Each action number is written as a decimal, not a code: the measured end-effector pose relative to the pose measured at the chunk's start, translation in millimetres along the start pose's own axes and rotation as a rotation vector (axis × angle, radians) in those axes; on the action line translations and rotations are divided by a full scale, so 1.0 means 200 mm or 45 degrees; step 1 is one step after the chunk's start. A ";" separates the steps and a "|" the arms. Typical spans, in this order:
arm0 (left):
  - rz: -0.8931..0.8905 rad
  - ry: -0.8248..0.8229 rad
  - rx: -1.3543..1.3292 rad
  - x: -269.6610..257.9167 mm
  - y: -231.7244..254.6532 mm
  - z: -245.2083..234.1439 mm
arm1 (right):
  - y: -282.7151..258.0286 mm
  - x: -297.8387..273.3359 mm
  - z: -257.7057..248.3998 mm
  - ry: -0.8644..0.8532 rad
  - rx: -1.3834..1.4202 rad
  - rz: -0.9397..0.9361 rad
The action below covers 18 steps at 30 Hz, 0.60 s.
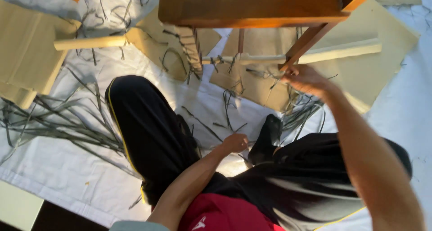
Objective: Wrapping furniture legs and frame with protective padding and securing them with dark straps for transport.
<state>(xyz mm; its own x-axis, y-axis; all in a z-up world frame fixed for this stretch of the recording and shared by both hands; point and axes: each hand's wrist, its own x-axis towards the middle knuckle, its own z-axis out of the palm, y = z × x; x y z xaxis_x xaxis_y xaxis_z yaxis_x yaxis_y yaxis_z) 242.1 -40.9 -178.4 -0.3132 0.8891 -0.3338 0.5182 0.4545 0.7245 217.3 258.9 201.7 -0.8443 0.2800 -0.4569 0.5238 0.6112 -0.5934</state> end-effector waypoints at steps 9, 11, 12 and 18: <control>-0.017 0.871 -0.081 0.37 -0.14 -0.61 | 0.77 0.90 0.86 0.886 0.445 0.117; -0.114 0.808 -0.200 0.32 0.14 -0.96 | 0.71 0.94 1.02 0.840 0.664 0.285; -0.196 0.776 -0.306 0.33 0.27 -1.17 | 0.65 1.00 1.07 0.802 0.881 0.419; 0.197 0.932 0.100 0.69 0.31 -1.43 | 0.46 1.25 1.17 0.787 1.407 0.497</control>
<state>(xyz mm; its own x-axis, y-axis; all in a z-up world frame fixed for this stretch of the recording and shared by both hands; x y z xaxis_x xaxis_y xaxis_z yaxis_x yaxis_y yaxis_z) 3.1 94.4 -5.8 -0.6671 0.6925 0.2747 0.6461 0.3543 0.6760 80.9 212.0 -121.2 -0.3761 0.7672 -0.5196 0.3098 -0.4244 -0.8508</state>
